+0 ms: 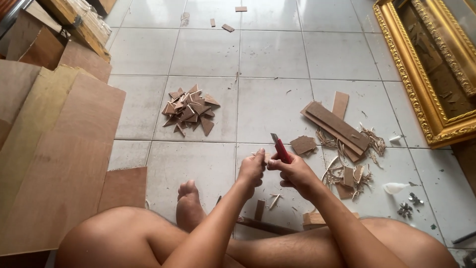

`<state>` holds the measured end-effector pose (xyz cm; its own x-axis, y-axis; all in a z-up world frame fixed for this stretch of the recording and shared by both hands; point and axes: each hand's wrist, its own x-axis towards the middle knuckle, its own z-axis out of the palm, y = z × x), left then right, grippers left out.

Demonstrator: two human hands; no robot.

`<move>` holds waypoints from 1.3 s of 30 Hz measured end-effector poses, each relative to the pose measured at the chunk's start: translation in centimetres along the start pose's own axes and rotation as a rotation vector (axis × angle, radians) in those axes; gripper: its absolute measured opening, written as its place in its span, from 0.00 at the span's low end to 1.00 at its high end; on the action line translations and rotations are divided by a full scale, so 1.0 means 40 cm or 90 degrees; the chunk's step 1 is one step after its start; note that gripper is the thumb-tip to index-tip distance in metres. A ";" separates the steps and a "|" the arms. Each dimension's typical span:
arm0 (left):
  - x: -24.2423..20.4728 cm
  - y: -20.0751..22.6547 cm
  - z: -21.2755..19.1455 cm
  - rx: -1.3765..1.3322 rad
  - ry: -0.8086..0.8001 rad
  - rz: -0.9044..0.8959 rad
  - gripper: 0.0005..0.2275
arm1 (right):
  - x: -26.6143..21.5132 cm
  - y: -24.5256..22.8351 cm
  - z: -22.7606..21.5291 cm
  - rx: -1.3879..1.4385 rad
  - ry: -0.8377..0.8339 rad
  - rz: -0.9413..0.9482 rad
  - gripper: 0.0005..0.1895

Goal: A person sitting on the floor uses a utility knife to score and break small strips of wood into smaller pieces.

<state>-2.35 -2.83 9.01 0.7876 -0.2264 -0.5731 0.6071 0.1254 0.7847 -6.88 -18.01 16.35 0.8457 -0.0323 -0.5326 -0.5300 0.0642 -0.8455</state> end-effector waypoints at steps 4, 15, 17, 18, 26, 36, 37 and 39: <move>-0.008 -0.009 0.010 0.028 -0.018 0.017 0.16 | 0.031 0.034 -0.005 -0.014 0.009 -0.011 0.19; 0.107 -0.126 -0.066 0.034 0.174 -0.156 0.15 | -0.045 0.128 -0.048 -0.596 0.065 -0.142 0.28; 0.109 -0.135 -0.065 0.071 0.190 -0.145 0.15 | -0.072 0.111 -0.034 -0.616 0.070 -0.136 0.30; 0.113 -0.135 -0.063 0.109 0.205 -0.129 0.15 | -0.083 0.099 -0.029 -0.634 0.078 -0.134 0.31; 0.102 -0.135 -0.056 0.171 0.222 -0.088 0.15 | -0.107 0.090 0.001 -0.683 0.116 -0.121 0.41; 0.110 -0.137 -0.053 0.172 0.235 -0.092 0.15 | -0.091 0.103 -0.001 -0.688 0.099 -0.131 0.40; 0.117 -0.139 -0.053 0.172 0.235 -0.091 0.15 | -0.090 0.101 0.000 -0.689 0.099 -0.132 0.40; 0.125 -0.150 -0.053 0.175 0.238 -0.084 0.15 | -0.094 0.100 0.002 -0.693 0.112 -0.140 0.39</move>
<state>-1.84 -2.69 0.93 0.7206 0.1455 -0.6779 0.6933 -0.1531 0.7042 -12.19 -17.56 14.99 0.9525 -0.0816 -0.2935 -0.2151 -0.8624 -0.4582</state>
